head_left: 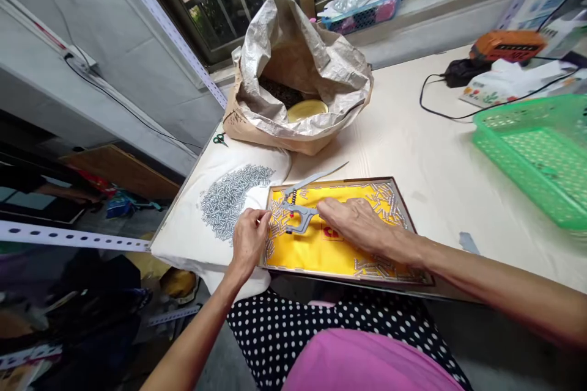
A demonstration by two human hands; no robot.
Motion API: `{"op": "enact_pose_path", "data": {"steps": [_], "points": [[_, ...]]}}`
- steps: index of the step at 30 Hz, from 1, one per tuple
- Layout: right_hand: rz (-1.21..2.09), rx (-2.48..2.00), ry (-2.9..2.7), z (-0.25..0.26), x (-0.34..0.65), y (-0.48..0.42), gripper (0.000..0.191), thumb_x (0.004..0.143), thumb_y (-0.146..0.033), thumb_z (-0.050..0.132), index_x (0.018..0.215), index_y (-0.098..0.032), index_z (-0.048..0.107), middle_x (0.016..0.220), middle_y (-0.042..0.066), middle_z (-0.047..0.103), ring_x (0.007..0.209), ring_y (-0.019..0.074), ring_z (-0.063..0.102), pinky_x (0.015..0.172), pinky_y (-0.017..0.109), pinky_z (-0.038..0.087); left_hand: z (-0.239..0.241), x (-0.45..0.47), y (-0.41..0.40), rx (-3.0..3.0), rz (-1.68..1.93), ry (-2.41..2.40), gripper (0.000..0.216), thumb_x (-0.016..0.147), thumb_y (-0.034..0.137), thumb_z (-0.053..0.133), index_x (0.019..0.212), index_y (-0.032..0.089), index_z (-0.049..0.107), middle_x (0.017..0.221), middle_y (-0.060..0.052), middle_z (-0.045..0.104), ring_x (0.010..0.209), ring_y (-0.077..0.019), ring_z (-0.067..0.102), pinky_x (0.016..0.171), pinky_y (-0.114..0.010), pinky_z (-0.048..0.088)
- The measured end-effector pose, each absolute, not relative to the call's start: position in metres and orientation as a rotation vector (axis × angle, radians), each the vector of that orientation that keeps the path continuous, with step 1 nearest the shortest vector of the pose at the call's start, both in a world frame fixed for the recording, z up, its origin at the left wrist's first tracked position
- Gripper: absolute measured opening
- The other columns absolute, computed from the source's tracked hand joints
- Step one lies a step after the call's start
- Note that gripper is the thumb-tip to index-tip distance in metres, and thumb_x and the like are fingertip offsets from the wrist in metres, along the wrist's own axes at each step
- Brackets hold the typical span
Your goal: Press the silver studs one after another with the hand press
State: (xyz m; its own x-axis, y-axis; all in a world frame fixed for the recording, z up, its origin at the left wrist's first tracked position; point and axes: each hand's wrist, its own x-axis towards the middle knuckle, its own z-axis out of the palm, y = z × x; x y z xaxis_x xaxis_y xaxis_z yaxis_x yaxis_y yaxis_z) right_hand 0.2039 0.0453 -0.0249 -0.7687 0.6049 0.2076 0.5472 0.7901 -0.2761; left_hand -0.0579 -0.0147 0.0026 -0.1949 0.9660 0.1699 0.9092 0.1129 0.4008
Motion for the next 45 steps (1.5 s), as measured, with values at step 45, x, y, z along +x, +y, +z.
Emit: {"op": "enact_pose_path", "data": {"steps": [45], "points": [[0.191,-1.038,-2.761,-0.053,0.242,0.015,0.018,0.101,-0.013,0.042,0.095,-0.019,0.058,0.091,0.006,0.064,0.085,0.0213,0.051,0.080,0.037,0.028,-0.028,-0.002,-0.020,1.906,0.481,1.840,0.012,0.086,0.018,0.063,0.086,0.018,0.075,0.089,-0.007,0.075,0.087,-0.0213,0.069,0.083,-0.033,0.052]]}}
